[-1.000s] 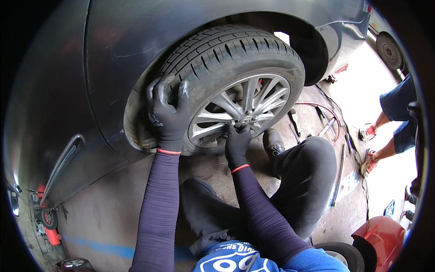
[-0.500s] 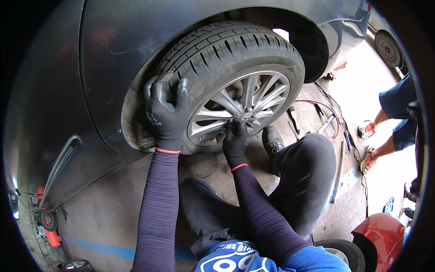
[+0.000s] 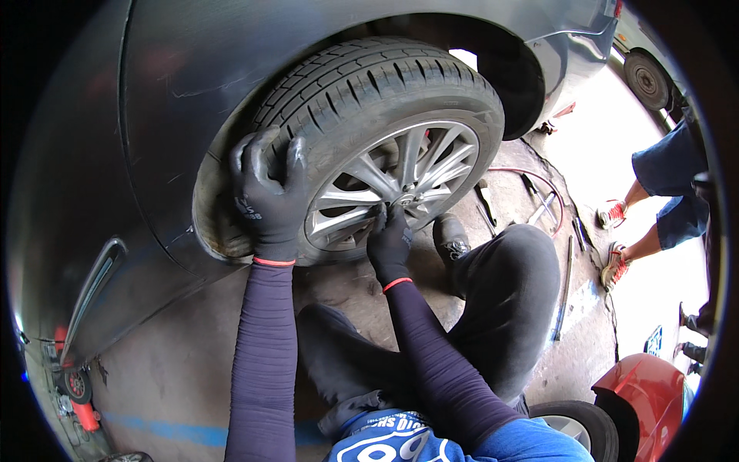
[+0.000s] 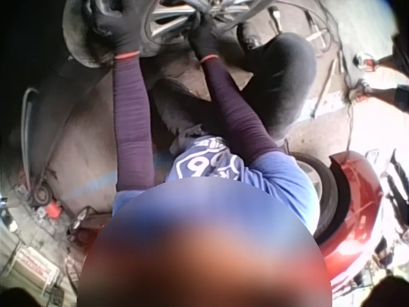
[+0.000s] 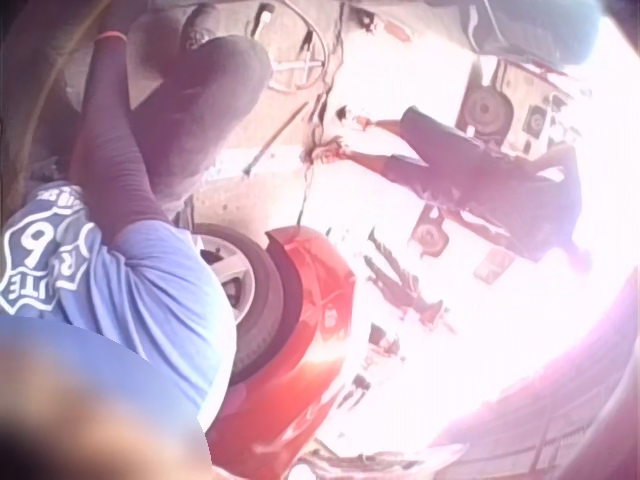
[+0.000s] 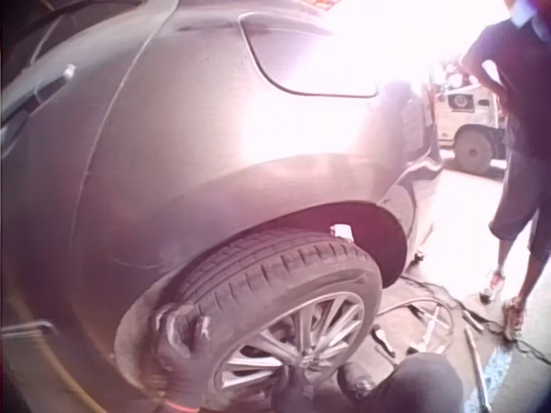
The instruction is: The person removes the brake rotor from the hub, then reinstalls it. They lift a tire and wheel assembly onto the hub, insert lug nuts by hand, and tighten them with a lug wrench.
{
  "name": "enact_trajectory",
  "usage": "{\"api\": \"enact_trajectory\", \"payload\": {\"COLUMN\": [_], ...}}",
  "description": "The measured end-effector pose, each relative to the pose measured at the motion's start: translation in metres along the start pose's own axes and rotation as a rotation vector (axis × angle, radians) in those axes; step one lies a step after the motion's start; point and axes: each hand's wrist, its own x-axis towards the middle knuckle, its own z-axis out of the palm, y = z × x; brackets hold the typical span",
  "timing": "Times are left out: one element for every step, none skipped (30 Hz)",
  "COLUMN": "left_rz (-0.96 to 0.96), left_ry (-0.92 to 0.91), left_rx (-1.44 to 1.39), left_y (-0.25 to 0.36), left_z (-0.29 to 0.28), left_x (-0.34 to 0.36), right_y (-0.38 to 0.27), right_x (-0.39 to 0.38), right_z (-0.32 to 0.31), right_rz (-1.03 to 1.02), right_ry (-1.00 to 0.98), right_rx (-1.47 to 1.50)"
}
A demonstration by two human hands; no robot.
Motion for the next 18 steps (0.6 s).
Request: {"api": "enact_trajectory", "payload": {"left_rz": [-0.009, -0.022, -0.034, -0.048, -0.061, -0.052, -0.048, -0.054, -0.066, -0.071, -0.077, -0.079, -0.081, -0.070, -0.061, -0.071, -0.059, -0.070], "left_ry": [0.006, 0.007, 0.014, 0.016, 0.018, 0.016, 0.014, 0.012, 0.015, 0.009, 0.017, 0.027, 0.018, 0.023, 0.010, 0.009, 0.005, 0.012], "left_rx": [-0.011, -0.021, -0.029, -0.037, -0.045, -0.020, -0.028, -0.029, -0.025, -0.043, -0.072, -0.098, -0.107, -0.084, -0.046, -0.013, -0.030, -0.047], "left_y": [0.000, 0.000, 0.000, 0.000, 0.000, 0.000, 0.000, 0.000, 0.000, -0.001, -0.001, -0.002, -0.002, -0.002, -0.002, -0.003, -0.003, -0.003], "left_z": [0.000, 0.001, 0.002, 0.002, 0.003, 0.003, 0.003, 0.003, 0.003, 0.002, 0.002, 0.002, 0.002, 0.002, 0.002, 0.002, 0.003, 0.003], "left_x": [0.000, 0.000, -0.001, -0.001, -0.002, -0.003, -0.003, -0.004, -0.004, -0.004, -0.004, -0.004, -0.004, -0.004, -0.005, -0.006, -0.006, -0.006], "right_y": [0.001, 0.002, 0.003, 0.003, 0.004, 0.003, 0.004, 0.004, 0.006, 0.008, 0.010, 0.013, 0.016, 0.020, 0.021, 0.023, 0.022, 0.022], "right_x": [0.000, 0.001, 0.002, 0.001, 0.002, 0.001, 0.001, -0.001, -0.001, -0.002, -0.002, -0.002, -0.001, -0.001, -0.001, 0.000, 0.000, 0.000], "right_z": [-0.001, -0.002, -0.002, 0.000, 0.001, 0.003, 0.005, 0.006, 0.008, 0.008, 0.009, 0.008, 0.009, 0.008, 0.010, 0.010, 0.013, 0.013], "right_rz": [0.065, 0.091, 0.094, 0.102, 0.184, 0.271, 0.438, 0.235, 0.155, 0.106, 0.053, 0.112, 0.324, 0.548, 0.632, 0.592, 0.290, 0.054], "right_ry": [-0.012, -0.029, -0.037, 0.011, -0.001, -0.002, 0.013, 0.088, 0.098, 0.112, 0.079, 0.025, 0.027, -0.031, 0.026, 0.104, 0.119, 0.180], "right_rx": [0.001, 0.013, 0.027, 0.044, 0.163, 0.285, 0.386, 0.559, 0.533, 0.510, 0.503, 0.603, 0.573, 0.550, 0.547, 0.626, 0.473, 0.312]}}
